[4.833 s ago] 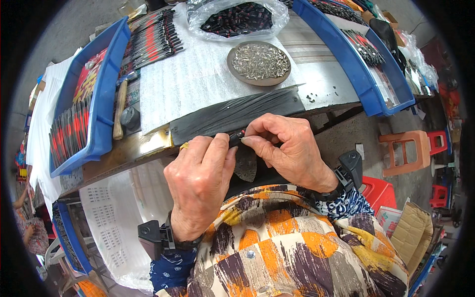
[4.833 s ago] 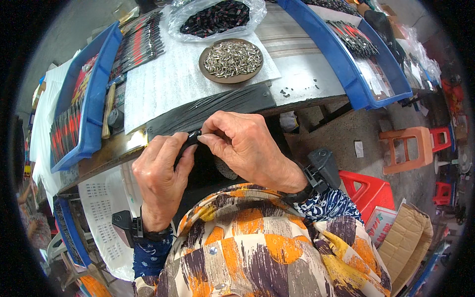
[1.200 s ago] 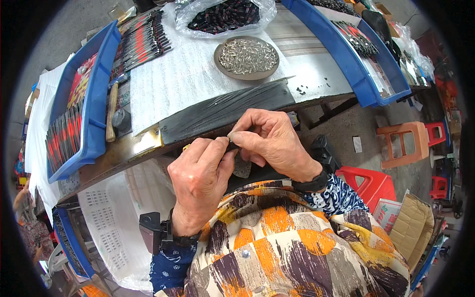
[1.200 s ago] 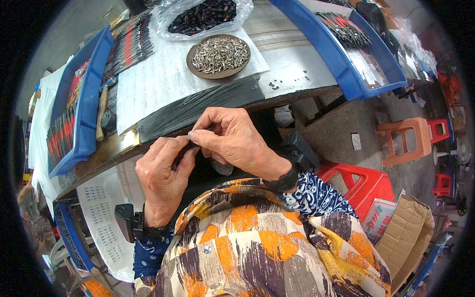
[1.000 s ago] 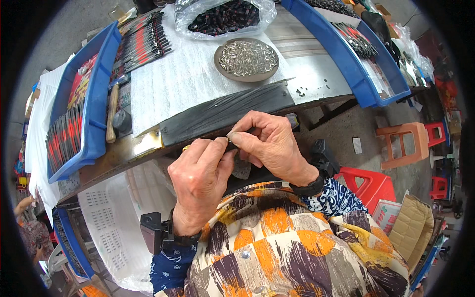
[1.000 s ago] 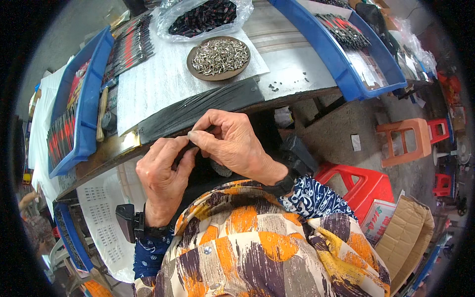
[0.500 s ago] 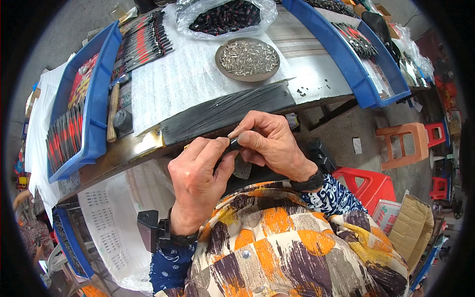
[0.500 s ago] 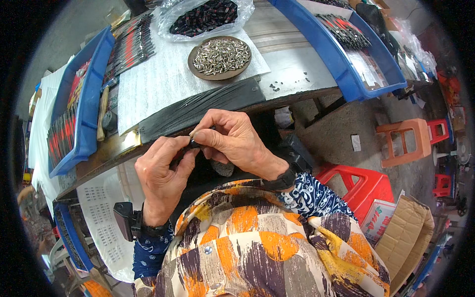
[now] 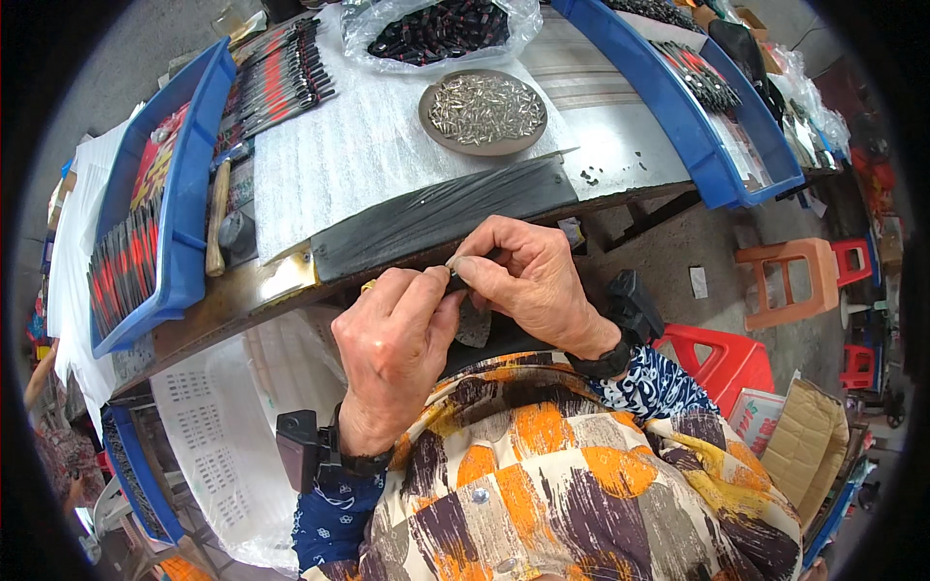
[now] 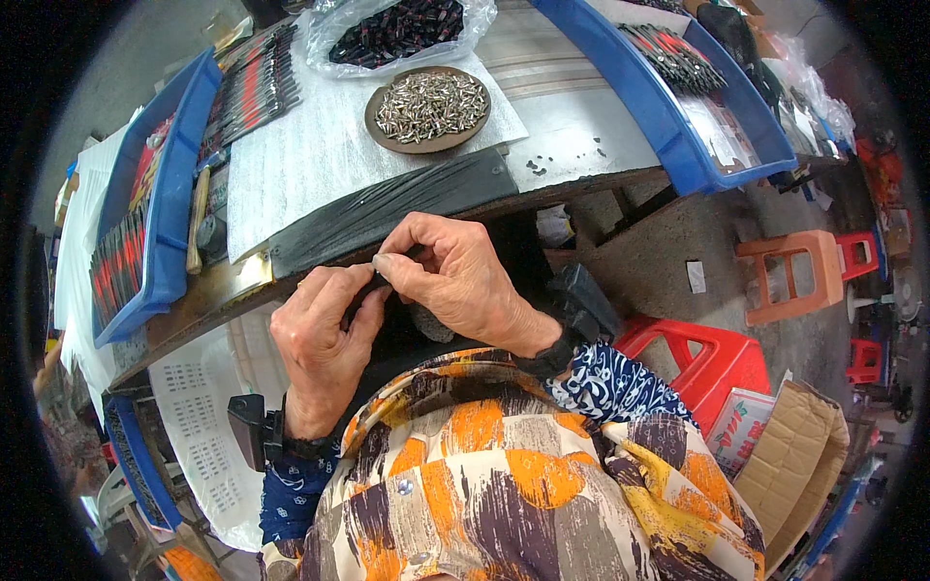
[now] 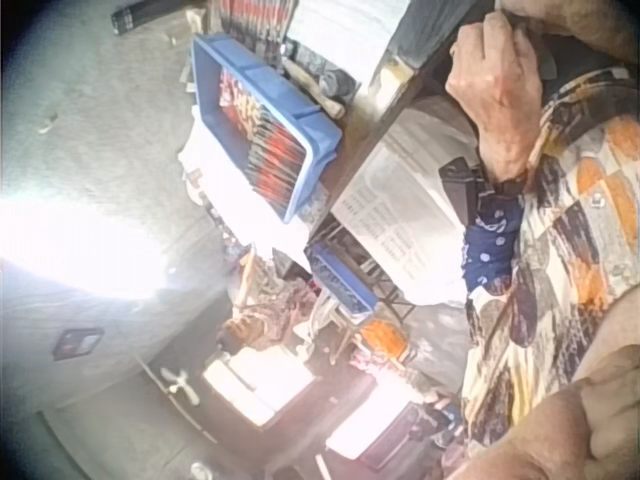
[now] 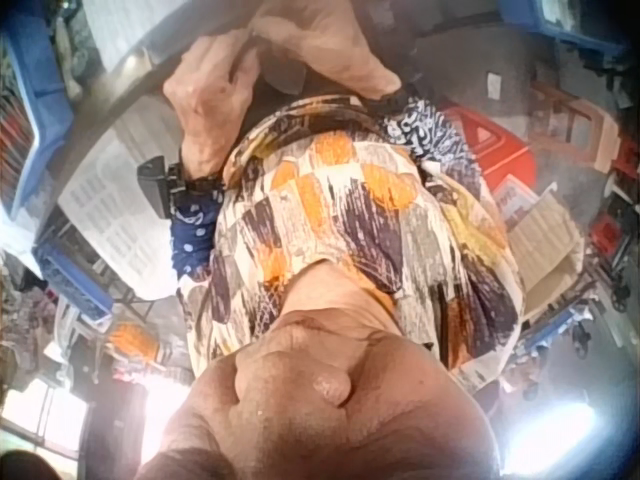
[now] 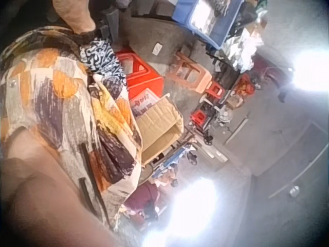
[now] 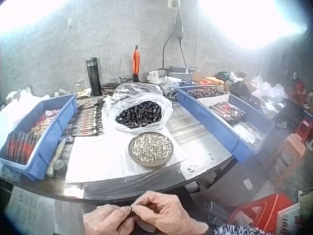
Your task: The person assembles small pencil-like components by inserting metal pins into black plastic bodies and securing them with a red ring. They repeatedly pick parts from trays and a bowl, insert the pins, and place finished units into a blue bin. A hammer is used once to tap a pin into place.
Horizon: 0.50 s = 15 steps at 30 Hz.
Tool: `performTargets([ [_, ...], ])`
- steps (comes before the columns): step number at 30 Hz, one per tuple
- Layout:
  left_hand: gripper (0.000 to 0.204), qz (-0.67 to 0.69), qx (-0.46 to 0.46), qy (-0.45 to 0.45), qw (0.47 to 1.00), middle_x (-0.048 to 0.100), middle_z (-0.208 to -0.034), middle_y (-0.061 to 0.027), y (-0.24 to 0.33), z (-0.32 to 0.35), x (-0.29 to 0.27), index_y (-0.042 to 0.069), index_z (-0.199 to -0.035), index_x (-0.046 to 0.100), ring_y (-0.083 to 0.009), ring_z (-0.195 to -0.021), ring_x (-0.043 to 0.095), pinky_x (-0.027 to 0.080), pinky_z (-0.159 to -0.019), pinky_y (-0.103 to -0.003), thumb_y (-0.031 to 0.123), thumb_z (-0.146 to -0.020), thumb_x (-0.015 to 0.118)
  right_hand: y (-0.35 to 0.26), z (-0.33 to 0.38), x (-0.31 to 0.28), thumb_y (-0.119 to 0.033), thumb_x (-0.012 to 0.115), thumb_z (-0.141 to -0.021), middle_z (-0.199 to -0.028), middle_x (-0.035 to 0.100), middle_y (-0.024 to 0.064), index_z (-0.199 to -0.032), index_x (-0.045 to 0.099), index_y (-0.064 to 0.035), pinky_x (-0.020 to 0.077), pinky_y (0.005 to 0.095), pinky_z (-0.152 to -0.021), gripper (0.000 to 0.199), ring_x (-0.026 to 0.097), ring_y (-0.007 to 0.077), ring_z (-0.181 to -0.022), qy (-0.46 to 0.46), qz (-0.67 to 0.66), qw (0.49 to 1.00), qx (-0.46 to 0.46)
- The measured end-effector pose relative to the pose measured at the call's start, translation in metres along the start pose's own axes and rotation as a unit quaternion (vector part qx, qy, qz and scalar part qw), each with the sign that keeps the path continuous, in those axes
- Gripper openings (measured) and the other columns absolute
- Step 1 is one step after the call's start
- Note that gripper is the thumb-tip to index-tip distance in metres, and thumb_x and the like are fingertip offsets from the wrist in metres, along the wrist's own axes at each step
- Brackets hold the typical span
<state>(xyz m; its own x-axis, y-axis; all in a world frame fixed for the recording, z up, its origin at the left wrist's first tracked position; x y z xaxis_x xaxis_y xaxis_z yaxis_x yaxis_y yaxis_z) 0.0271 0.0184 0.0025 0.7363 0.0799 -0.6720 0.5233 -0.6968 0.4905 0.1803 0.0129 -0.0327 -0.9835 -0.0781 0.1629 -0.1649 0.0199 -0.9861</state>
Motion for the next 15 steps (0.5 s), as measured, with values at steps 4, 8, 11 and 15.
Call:
performTargets([
  [4,0.02,0.01,-0.005,0.007,1.0,0.065,-0.078,-0.0119,-0.001,-0.002,0.001,0.0,-0.091,0.067,-0.0235,-0.064,0.063,0.05,-0.057,-0.031,-0.003,-0.072,0.073,0.001,0.001,0.004,-0.01,0.065,-0.092,-0.077,0.061,-0.0028,-0.09,0.063,-0.0001,0.0463,0.017,-0.06,0.011,0.054,0.0004,-0.068,0.039,0.006,0.997,-0.06],
  [8,0.023,0.045,-0.026,0.005,0.999,0.063,-0.076,-0.012,-0.004,-0.003,-0.001,0.001,-0.091,0.067,-0.0277,-0.065,0.063,0.051,-0.058,-0.035,-0.003,-0.069,0.075,0.005,-0.002,0.0,-0.014,0.067,-0.093,-0.074,0.061,-0.002,-0.092,0.064,-0.0019,0.0432,0.0159,-0.053,0.013,0.054,0.0015,-0.063,-0.012,-0.064,0.997,-0.048],
  [11,0.022,0.065,-0.039,-0.01,0.997,0.063,-0.077,-0.0122,-0.006,-0.003,-0.004,0.001,-0.091,0.067,-0.0281,-0.065,0.063,0.051,-0.058,-0.034,-0.002,-0.07,0.075,0.008,-0.006,-0.005,-0.02,0.069,-0.092,-0.071,0.06,-0.0017,-0.093,0.065,-0.0026,0.0353,0.0148,-0.043,0.018,0.05,0.0011,-0.055,-0.058,-0.122,0.991,-0.011],
  [15,0.023,0.051,-0.031,-0.007,0.998,0.063,-0.077,-0.012,-0.005,-0.003,-0.003,0.002,-0.091,0.067,-0.028,-0.065,0.063,0.051,-0.058,-0.034,-0.002,-0.07,0.075,0.008,-0.007,-0.007,-0.021,0.068,-0.093,-0.07,0.059,-0.0017,-0.091,0.064,-0.0026,0.035,0.0153,-0.042,0.019,0.05,0.0009,-0.054,-0.068,-0.137,0.988,0.015],
])
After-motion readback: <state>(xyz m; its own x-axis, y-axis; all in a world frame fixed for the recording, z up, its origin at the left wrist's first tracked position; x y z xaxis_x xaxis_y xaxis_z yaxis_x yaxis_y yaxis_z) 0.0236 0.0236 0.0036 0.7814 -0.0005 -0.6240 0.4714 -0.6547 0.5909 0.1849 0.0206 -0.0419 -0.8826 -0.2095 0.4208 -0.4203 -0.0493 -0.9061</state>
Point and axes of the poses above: each hand's wrist, its own z-axis away from the middle knuckle, its own x-axis out of the palm, y = z × x, the point moved 3 cm from there along -z, towards the middle knuckle
